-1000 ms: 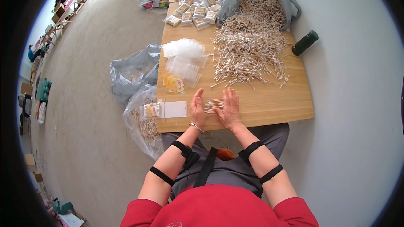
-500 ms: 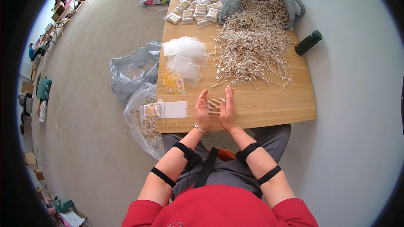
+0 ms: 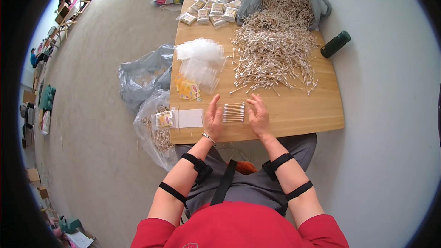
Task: Counting and placing cotton swabs into small plastic bags at a work table.
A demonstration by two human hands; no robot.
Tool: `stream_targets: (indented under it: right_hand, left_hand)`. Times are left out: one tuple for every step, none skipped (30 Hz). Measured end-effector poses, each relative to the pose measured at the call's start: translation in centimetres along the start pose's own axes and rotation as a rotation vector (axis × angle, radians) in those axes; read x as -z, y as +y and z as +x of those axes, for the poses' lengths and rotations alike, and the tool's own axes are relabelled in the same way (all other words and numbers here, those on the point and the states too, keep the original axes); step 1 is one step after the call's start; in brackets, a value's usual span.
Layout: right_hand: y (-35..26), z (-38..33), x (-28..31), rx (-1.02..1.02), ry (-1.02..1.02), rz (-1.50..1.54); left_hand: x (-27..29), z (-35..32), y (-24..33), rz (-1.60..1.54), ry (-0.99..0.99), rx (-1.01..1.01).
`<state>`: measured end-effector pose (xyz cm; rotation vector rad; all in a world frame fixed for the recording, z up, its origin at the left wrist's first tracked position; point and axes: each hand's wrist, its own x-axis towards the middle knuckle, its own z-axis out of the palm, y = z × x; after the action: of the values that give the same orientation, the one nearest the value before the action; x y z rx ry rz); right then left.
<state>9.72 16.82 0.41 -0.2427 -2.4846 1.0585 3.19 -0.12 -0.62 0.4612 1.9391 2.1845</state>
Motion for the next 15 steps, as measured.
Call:
stream_targets:
  right_hand:
    - [-0.1,0.4,0.4,-0.058,0.084,0.016]
    - [-0.2,0.7,0.6,-0.057,0.080,0.019]
    - [-0.3,1.0,1.0,-0.060,0.027,0.001]
    - [-0.5,1.3,1.2,-0.062,-0.027,-0.017]
    - [-0.7,1.6,1.4,-0.063,-0.026,-0.017]
    - [-1.0,1.8,1.4,-0.011,-0.129,-0.080]
    - [-1.2,2.0,1.3,0.041,-0.232,-0.142]
    - [-1.4,2.2,1.1,0.041,-0.232,-0.142]
    - [-1.3,2.3,0.7,0.013,-0.230,-0.135]
    - [-1.1,2.4,0.4,-0.016,-0.227,-0.129]
    - [-0.9,2.5,0.2,-0.015,-0.226,-0.129]
    - [-0.7,2.5,0.0,-0.074,-0.060,-0.041]
    - [-0.4,2.5,-0.1,-0.133,0.107,0.047]
    - [-0.1,2.3,0.1,-0.133,0.108,0.047]
    - [-0.3,1.9,0.4,-0.099,0.039,-0.027]
  left_hand:
    - [0.4,-0.1,0.0,0.191,-0.049,-0.080]
    - [0.7,-0.2,0.0,0.382,-0.099,-0.160]
    - [0.5,-0.1,0.4,0.382,-0.101,-0.160]
    - [0.3,-0.1,0.8,0.448,-0.139,-0.187]
    - [0.1,-0.1,1.3,0.514,-0.178,-0.213]
    - [0.0,0.0,1.5,0.515,-0.178,-0.214]
    - [-0.1,0.0,1.8,0.537,-0.196,-0.214]
    - [-0.2,0.0,1.9,0.559,-0.213,-0.214]
    - [-0.2,0.0,1.8,0.560,-0.212,-0.216]
    - [-0.3,0.0,1.7,0.591,-0.242,-0.207]
    - [-0.4,0.0,1.6,0.622,-0.273,-0.198]
    - [-0.4,0.0,1.5,0.622,-0.272,-0.198]
    - [-0.5,0.0,1.3,0.617,-0.267,-0.201]
    - [-0.6,0.0,1.2,0.612,-0.263,-0.205]
    - [-0.5,0.0,1.1,0.611,-0.263,-0.202]
